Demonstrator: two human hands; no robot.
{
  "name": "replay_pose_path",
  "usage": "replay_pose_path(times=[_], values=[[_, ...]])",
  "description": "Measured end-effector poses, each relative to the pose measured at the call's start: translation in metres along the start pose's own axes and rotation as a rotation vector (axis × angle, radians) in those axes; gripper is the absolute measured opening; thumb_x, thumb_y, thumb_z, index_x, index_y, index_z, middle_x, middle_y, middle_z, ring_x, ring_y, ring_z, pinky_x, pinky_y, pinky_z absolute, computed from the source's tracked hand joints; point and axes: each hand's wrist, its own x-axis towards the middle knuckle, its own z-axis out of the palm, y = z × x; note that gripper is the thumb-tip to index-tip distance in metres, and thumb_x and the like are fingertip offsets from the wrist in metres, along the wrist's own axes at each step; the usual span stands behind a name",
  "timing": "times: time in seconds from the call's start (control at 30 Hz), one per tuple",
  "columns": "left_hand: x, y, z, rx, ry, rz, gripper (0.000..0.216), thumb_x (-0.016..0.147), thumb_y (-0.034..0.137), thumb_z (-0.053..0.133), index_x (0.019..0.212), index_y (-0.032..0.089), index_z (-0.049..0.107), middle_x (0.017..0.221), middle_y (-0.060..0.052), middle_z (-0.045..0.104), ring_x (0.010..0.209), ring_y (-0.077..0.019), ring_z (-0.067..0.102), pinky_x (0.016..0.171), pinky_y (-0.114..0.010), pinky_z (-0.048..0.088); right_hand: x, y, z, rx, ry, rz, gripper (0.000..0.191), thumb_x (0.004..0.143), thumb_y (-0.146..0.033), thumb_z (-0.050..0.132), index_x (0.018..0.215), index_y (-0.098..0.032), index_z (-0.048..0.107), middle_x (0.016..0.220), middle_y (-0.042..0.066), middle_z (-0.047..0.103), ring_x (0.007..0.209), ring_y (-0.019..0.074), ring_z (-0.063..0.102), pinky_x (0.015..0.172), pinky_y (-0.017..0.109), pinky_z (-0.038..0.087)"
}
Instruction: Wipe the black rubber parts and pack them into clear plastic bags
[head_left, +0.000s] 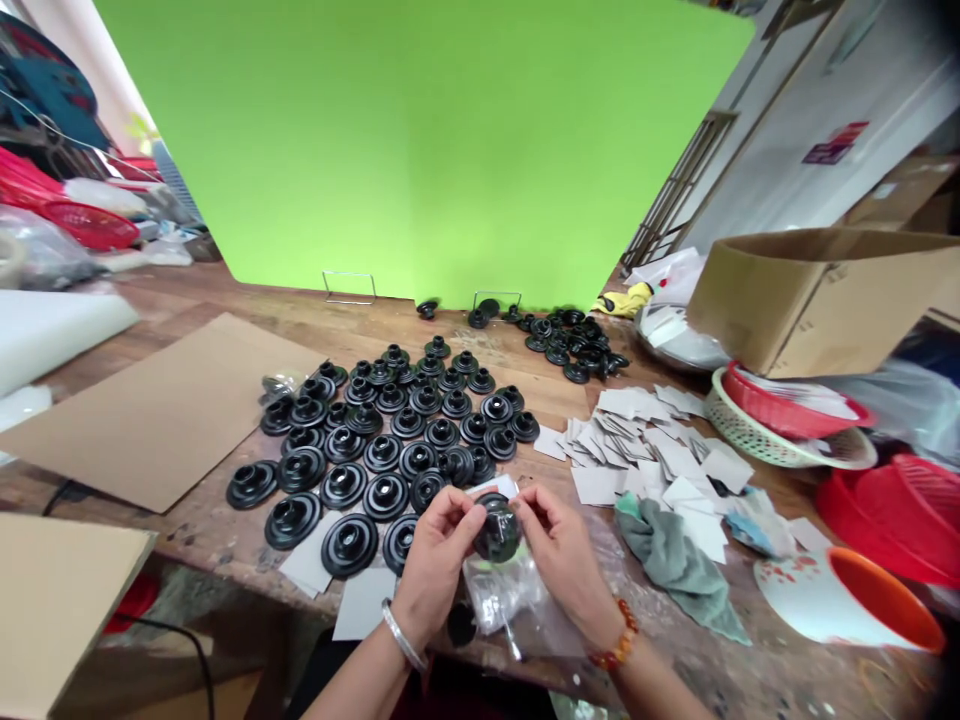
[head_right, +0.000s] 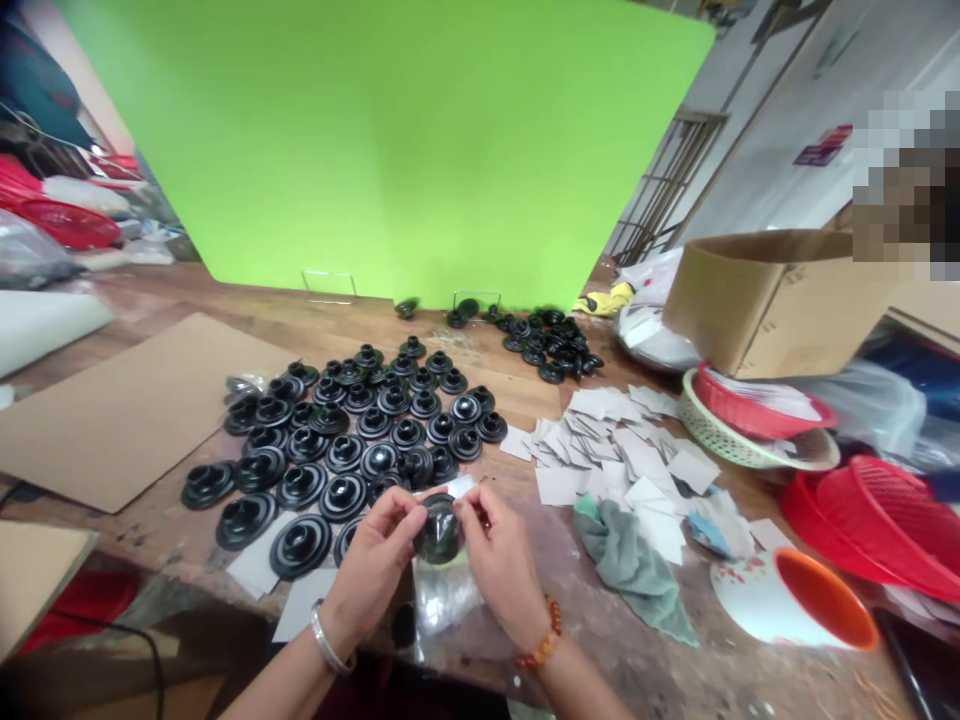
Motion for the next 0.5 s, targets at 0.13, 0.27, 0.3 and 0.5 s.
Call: replay_pose_path(times=[0.13,0.27,0.3,0.5], values=[[-0.001,0.0,0.001,0.028,0.024,0.005,0.026,0.08,0.035,0.066,0.071,0.017,0.05,0.068,0.005,0.05,0.064,-0.0093,0.045,0.061,-0.019,0.037,-0.001,0.001,0.0,0.037,-0.016,0.04,0.025,0.09,-0.039,0.052,0.078,-0.017,0.057,0.072,0.001,0.059,0.067,0.015,0.052,0.06,0.024,0.041],[0.0,0.001,0.003,-0.14,0.089,-0.053,0.028,0.077,0.039,0.068,0.075,0.019,0.049,0.07,0.004,0.055,0.064,-0.0109,0.053,0.064,-0.023,0.043,-0.004,-0.003,-0.001,0.108,-0.027,0.056,0.026,0.086,-0.041,0.058,0.077,-0.017,0.058,0.068,0.0,0.057,0.061,0.0128,0.05,0.056,0.023,0.041],[0.0,0.001,0.003,-0.213,0.106,-0.077,0.029,0.077,0.04,0.068,0.076,0.02,0.047,0.072,0.003,0.058,0.064,-0.0117,0.055,0.065,-0.024,0.045,-0.004,-0.004,-0.002,0.156,-0.049,0.079,0.026,0.084,-0.042,0.06,0.078,-0.017,0.059,0.067,-0.001,0.056,0.058,0.0118,0.049,0.054,0.022,0.041],[0.0,0.002,-0.001,-0.354,0.08,-0.088,0.027,0.078,0.037,0.068,0.078,0.022,0.045,0.077,0.003,0.067,0.061,-0.0119,0.06,0.062,-0.024,0.045,-0.003,-0.006,-0.014,0.36,-0.21,0.15,0.024,0.075,-0.036,0.072,0.085,-0.016,0.062,0.071,-0.001,0.06,0.057,0.0105,0.055,0.055,0.023,0.045]])
